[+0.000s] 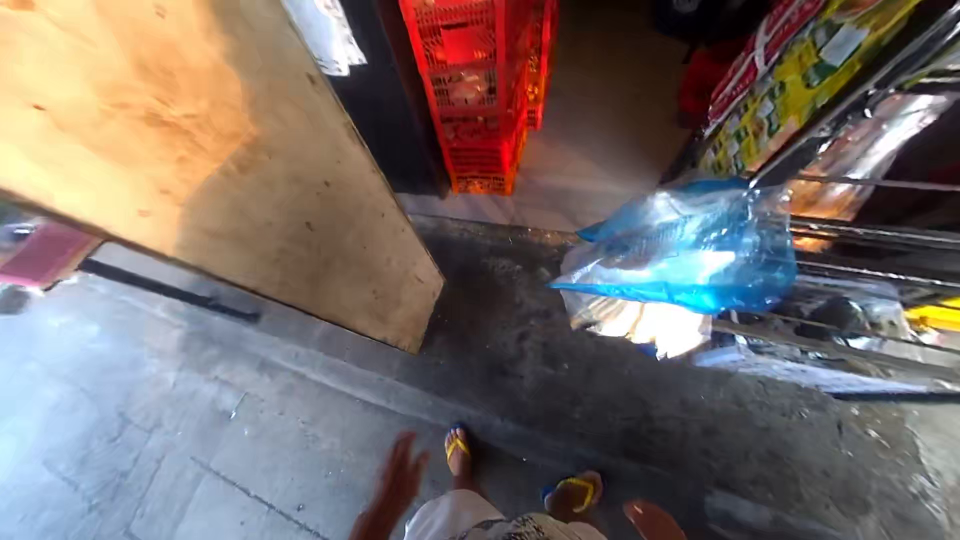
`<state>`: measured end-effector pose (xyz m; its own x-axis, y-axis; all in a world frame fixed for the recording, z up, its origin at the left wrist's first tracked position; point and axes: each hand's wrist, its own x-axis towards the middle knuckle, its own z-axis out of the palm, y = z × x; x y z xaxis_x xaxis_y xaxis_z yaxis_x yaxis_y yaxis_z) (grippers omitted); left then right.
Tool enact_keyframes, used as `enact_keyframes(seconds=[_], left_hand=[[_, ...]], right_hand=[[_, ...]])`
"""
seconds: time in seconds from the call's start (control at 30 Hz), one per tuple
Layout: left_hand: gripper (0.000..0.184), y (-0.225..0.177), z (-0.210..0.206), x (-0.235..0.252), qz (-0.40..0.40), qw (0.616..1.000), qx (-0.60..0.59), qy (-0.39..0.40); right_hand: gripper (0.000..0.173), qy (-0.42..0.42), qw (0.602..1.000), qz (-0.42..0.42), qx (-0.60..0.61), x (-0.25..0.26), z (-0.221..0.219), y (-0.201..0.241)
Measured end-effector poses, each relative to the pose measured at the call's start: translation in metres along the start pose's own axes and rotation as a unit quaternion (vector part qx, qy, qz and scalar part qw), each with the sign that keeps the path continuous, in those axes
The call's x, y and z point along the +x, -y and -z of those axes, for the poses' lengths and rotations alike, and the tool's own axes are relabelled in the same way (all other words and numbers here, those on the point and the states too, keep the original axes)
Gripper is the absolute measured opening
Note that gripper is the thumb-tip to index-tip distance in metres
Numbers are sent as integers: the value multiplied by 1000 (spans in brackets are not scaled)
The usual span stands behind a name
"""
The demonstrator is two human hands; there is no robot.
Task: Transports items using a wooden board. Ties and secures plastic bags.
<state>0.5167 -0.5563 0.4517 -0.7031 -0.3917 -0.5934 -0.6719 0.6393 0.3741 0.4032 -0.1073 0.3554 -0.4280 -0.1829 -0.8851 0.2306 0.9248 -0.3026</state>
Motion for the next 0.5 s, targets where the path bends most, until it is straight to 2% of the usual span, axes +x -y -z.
enact_keyframes(seconds=[0.03,0.1,0.17,0.23,0.3,0.37,0.43,0.5], left_hand=[[63,6,21,8,-12,994,-49,-98],[81,9,79,26,-49,948,-138,-283],[93,7,151,40,-93,874,-204,-431],[101,6,222,55,-149,786,-273,-534],[107,11,277,70,-203,719,-331,-576],[100,20,313,85,-289,687,-349,-568],[79,20,332,104,-350,680,-357,-536],[51,7,338,114,-322,698,-364,-526]], right_hand=[[46,-18,1000,6,2,19,-6,-5],[46,-36,999,-15,-9,29,-5,13],[46,-44,998,-40,-7,26,1,48],[46,-54,998,-37,2,32,2,90],[45,-63,998,-8,6,42,-1,137],[44,-56,998,23,9,46,-1,188],[45,-49,998,48,-1,42,2,239],[44,-54,994,95,-15,37,4,282]])
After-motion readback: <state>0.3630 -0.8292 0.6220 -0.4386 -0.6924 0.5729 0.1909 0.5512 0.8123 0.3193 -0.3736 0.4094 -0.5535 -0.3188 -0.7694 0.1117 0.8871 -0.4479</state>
